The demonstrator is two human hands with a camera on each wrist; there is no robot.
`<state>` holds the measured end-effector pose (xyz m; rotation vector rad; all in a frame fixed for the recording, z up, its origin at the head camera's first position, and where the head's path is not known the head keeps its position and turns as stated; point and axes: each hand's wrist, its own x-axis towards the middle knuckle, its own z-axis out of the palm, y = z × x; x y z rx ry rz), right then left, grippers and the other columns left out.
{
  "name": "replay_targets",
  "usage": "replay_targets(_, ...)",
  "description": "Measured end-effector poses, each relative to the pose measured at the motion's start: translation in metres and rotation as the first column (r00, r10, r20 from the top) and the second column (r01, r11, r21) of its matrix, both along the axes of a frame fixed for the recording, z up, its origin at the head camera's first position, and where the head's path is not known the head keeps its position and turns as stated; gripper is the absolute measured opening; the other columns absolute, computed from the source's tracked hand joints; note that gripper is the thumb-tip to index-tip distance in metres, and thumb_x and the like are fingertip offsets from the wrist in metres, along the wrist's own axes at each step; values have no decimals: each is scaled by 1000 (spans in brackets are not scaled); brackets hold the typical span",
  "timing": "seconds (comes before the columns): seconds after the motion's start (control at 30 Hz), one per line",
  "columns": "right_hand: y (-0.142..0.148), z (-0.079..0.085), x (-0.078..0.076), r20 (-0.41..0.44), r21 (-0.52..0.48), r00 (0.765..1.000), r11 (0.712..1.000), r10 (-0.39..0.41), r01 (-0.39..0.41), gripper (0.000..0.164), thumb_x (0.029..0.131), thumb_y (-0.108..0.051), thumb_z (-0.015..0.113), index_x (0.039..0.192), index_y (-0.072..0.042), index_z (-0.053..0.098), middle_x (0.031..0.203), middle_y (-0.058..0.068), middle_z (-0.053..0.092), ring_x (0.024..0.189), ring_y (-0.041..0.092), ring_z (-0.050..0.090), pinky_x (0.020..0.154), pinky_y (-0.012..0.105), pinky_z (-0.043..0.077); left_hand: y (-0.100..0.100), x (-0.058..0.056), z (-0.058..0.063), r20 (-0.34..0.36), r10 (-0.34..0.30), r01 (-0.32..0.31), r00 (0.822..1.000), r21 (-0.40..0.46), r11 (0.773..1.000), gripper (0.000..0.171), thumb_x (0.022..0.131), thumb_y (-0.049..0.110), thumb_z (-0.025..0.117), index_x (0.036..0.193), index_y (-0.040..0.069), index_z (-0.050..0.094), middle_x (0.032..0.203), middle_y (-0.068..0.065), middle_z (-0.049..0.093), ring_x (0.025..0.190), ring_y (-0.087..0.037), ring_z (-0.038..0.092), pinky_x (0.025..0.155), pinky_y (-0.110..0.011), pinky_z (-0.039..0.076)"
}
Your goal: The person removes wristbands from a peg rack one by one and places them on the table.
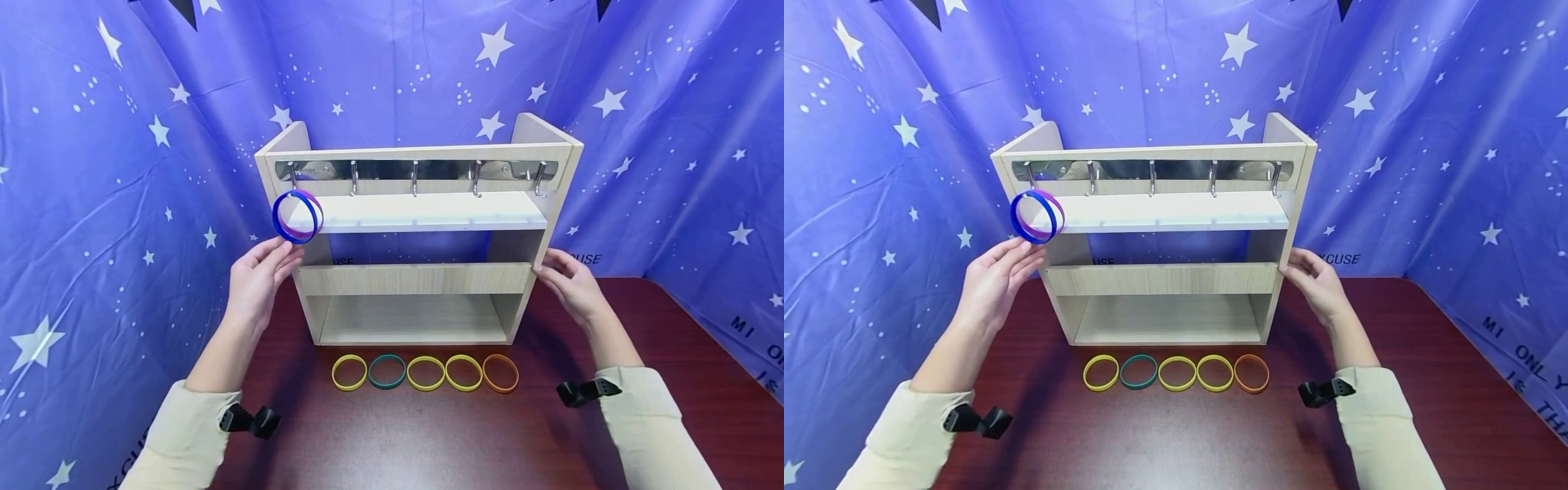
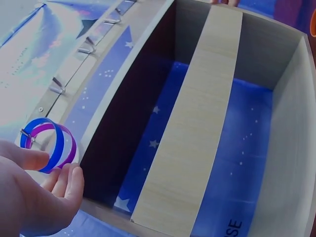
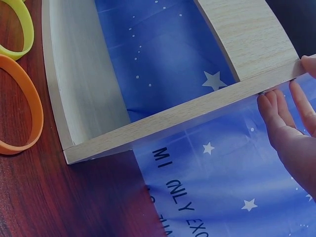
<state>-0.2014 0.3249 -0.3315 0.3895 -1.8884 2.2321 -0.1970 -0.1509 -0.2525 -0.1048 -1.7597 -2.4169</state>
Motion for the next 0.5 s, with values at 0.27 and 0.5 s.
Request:
replay_targets(0.27, -1, 1, 1, -5, -16, 1000, 1000, 2, -2, 34, 91, 9, 52, 106, -19, 65, 97, -8, 63, 89, 0, 62, 83, 9, 53, 4, -4, 1, 5, 64, -65, 998, 140, 988, 4, 91, 9, 63, 94, 6, 66, 78, 1, 75, 74, -8, 73, 77, -20, 61)
replay_targets(0.5, -1, 1, 0, 0, -17, 1000, 1000, 8, -8, 34, 92, 9, 52, 107, -19, 65, 98, -8, 63, 90, 0, 62, 83, 9, 53, 10, -6, 2, -17, 109, -104, 994, 204, 973, 6, 88, 7, 68, 91, 3, 64, 75, -1, 74, 71, -10, 73, 75, -22, 61)
